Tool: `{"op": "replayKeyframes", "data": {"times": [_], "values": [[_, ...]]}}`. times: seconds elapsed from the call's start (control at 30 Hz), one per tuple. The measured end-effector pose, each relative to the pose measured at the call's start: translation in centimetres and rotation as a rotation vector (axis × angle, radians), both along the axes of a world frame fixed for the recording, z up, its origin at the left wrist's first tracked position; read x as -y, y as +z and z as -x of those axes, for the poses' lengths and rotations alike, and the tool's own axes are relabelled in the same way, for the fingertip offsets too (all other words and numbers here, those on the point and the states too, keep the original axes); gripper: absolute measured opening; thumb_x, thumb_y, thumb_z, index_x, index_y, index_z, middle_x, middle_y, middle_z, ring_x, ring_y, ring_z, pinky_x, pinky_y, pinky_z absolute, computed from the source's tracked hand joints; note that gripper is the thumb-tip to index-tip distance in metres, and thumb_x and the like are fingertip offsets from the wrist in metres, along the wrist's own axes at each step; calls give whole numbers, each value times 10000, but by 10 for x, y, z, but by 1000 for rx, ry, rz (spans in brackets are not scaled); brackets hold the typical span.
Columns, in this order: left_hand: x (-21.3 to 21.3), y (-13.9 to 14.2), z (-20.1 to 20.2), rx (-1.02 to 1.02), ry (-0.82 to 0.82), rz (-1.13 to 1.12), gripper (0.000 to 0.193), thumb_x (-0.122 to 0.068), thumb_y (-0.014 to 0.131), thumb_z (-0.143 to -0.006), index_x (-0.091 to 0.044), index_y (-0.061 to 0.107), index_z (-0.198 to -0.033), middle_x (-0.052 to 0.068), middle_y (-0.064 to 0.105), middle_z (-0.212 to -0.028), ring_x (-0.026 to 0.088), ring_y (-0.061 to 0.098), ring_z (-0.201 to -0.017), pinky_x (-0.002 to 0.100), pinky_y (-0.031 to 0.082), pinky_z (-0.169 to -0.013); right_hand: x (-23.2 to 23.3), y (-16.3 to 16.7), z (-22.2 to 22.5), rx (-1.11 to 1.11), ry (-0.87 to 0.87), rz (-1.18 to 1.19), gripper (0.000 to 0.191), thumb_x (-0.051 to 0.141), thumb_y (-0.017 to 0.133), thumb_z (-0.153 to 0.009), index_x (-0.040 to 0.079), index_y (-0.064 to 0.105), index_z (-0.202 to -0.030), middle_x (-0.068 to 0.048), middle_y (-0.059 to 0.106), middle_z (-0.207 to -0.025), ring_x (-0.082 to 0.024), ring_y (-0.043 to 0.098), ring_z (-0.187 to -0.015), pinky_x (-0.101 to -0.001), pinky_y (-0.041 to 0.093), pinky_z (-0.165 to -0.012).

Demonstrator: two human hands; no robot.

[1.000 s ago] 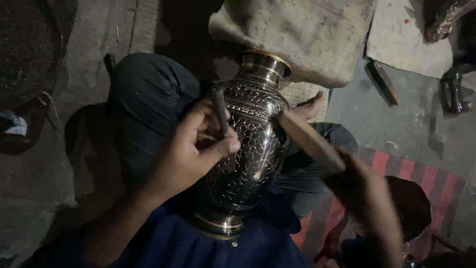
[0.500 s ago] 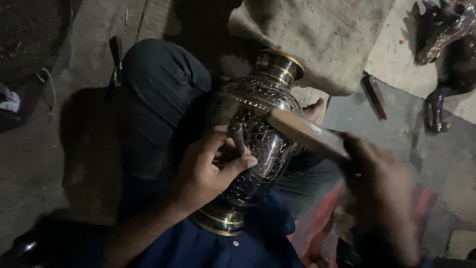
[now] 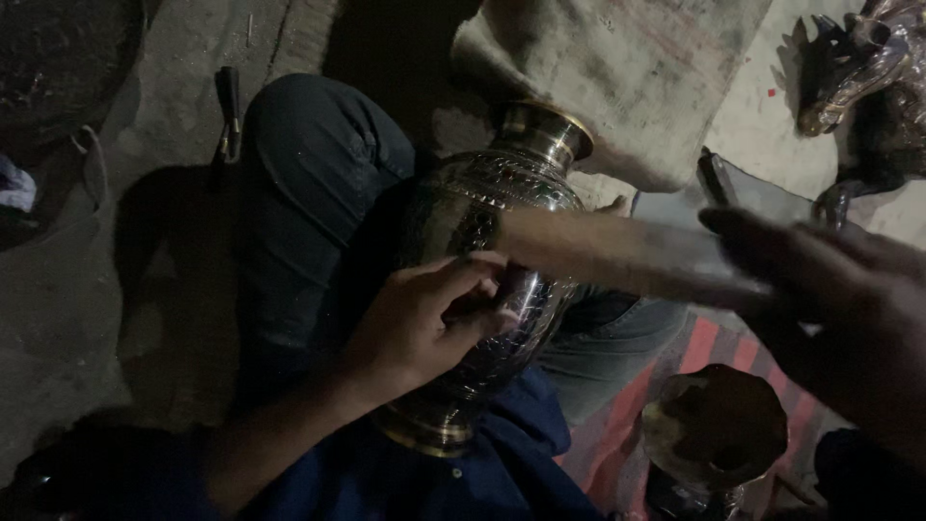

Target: The person sits on the floor and uses a chisel and hammer to engrave decorative patterns onto a metal vase. They hold the chisel against the vase surface and strike it repeatedly with the hammer, rotating the vase to work on different sections.

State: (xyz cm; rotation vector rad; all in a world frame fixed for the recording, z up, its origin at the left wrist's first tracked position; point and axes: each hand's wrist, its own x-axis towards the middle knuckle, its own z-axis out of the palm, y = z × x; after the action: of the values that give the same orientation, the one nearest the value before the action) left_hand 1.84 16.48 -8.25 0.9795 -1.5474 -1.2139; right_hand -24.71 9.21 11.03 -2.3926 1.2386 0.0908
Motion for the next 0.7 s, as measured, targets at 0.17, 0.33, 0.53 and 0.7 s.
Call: {"op": "replayKeyframes", "data": {"times": [0.17,0.33,0.53,0.7], "values": [[2,0,-2,-7,-40,6,466,-312,737,-963,-123,558,-1348,47,746,-957,161,780,-921,291,652,-734,-21,-8,19,-390,-433,79,534,188,872,-813,37,626,-1263,-136,717,-1044,-223,738,-888,-352,627,-758],[11,6,-1,25,-141,-73,471,-288,736,-921,-134,578,-1337,49,769,-957,169,794,-902,305,657,-722,-37,-21,47,-212,-457,147,597,140,840,-829,1,578,-1347,-133,735,-947,-245,754,-813,-357,607,-688],[29,13,-4,83,-338,-3,496,-268,717,-914,-146,583,-1375,91,761,-1041,184,778,-887,328,645,-794,-69,-53,83,549,-1172,-344,656,393,694,-873,118,534,-1447,-96,744,-1073,-259,763,-906,-395,624,-770],[40,19,-1,15,-400,126,499,-243,759,-876,-135,629,-1346,115,769,-1155,236,772,-983,393,610,-865,-116,-84,103,175,-1065,-62,707,466,680,-873,111,510,-1460,-88,719,-1147,-282,744,-979,-421,615,-836]]}}
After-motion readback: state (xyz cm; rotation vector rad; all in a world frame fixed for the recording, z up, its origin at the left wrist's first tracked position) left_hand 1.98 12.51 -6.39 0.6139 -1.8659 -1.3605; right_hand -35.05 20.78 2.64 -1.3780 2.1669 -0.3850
